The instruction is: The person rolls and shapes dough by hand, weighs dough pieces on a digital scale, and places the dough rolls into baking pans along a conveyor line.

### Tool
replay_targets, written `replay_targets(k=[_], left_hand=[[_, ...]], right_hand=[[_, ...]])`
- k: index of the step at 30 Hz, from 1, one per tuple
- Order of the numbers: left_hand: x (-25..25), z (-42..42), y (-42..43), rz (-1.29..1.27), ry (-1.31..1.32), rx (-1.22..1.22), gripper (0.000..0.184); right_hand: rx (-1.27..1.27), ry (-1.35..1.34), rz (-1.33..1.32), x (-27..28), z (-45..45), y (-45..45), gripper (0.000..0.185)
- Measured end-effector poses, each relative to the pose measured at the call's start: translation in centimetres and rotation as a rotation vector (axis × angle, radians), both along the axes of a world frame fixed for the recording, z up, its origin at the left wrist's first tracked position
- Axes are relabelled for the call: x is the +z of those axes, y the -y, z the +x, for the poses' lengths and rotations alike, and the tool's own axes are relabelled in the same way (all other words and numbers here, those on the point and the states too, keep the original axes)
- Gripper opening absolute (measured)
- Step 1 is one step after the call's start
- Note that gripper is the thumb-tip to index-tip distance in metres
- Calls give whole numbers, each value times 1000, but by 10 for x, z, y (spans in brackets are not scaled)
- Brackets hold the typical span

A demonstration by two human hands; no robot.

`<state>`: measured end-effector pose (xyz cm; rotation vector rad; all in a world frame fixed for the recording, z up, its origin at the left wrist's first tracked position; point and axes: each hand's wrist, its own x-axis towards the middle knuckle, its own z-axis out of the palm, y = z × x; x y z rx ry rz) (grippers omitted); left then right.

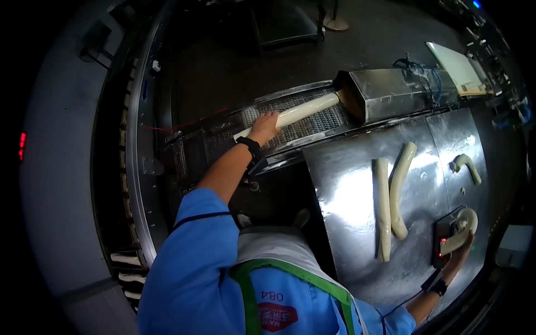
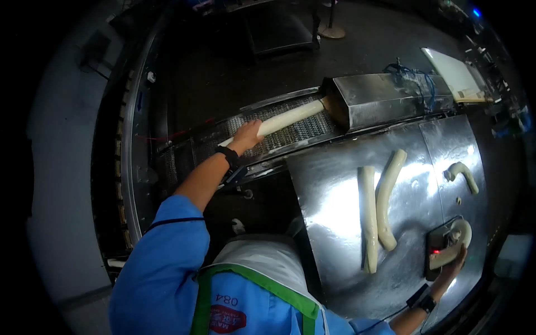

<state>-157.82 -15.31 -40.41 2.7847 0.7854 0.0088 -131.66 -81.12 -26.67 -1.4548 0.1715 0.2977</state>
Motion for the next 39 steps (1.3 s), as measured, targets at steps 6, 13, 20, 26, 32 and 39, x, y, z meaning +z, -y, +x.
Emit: replay_targets(k=[6, 13, 20, 26, 32, 39], left_hand=[[32, -27, -32, -891, -53, 153, 38], [108, -91, 10, -1837, 697, 345, 38], [156, -225, -26, -1830, 1446, 520, 32], [222, -356, -115, -1298, 1918, 601, 36], [208, -452, -251, -903, 2234, 641, 37], [52, -519, -310, -1346, 1917, 1116, 27]], right_hand=[[63, 283, -133, 67, -73, -103, 43], [211, 249, -254, 103, -113, -220, 48], [471, 421, -77, 107, -186, -436, 50], [1108, 370, 72, 140, -329, -669, 59], [1646, 345, 461, 174, -462, -884, 53], [2059, 712, 12, 101, -604, -1038, 53]])
